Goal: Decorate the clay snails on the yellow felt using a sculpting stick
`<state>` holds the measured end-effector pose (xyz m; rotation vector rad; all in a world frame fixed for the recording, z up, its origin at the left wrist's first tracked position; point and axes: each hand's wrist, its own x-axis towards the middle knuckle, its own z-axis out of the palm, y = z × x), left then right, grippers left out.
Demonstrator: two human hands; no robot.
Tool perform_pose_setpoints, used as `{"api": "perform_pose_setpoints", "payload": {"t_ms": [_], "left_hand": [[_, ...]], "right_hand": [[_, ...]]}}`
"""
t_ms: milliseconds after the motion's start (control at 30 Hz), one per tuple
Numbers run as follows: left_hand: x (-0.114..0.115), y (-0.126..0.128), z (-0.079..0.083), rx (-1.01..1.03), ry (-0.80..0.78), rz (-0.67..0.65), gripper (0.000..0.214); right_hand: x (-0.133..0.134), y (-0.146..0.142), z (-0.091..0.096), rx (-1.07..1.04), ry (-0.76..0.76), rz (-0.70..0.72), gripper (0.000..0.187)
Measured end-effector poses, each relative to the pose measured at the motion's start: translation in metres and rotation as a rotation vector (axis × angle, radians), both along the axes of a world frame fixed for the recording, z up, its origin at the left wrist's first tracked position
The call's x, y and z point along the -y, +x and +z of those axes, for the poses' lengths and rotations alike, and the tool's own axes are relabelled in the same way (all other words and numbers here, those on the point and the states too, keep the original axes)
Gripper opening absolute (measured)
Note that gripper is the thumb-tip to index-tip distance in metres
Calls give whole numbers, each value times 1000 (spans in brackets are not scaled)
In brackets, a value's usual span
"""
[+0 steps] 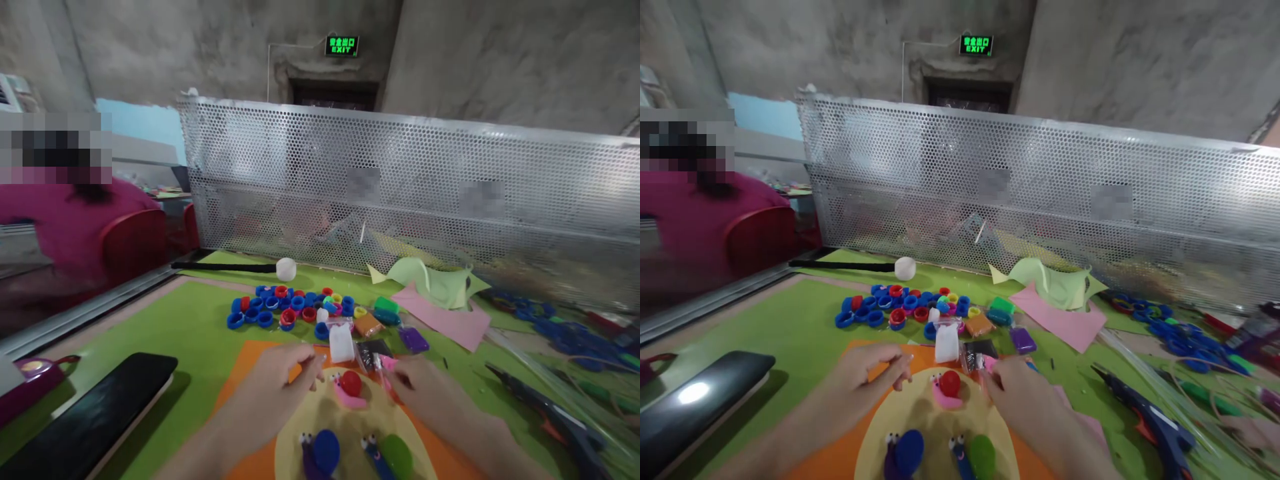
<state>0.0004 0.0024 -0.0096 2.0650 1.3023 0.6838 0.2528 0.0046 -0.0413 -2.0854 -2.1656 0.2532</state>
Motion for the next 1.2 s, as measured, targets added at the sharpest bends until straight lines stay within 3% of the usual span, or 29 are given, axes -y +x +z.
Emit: {"api": "perform_pose_setpoints", "payload": {"t_ms": [167,300,433,633,833,933,1100,1200], "left_hand": [[0,2,3,-201,104,-19,35],[-3,5,-1,-467,242,-43,34],[-5,5,-3,-596,254,-54,37],[-4,7,-3,-698,251,-73,38],[-3,7,-2,-755,235,-105,36],[-4,5,0,-781,224,-99,37],[-7,3,1,-805,212,-87,35],[-5,3,1,-801,220,-84,33]], "right_hand": [[-1,5,12,171,79,4,11],[3,3,10,246,82,180,53],[7,-9,0,310,72,245,52],[1,2,0,368,71,220,52],[-10,33,9,425,14,-12,26],[-9,36,9,381,-87,-34,18],[-8,10,21,344,6,-32,21],[-15,-18,30,247,51,103,25]]}}
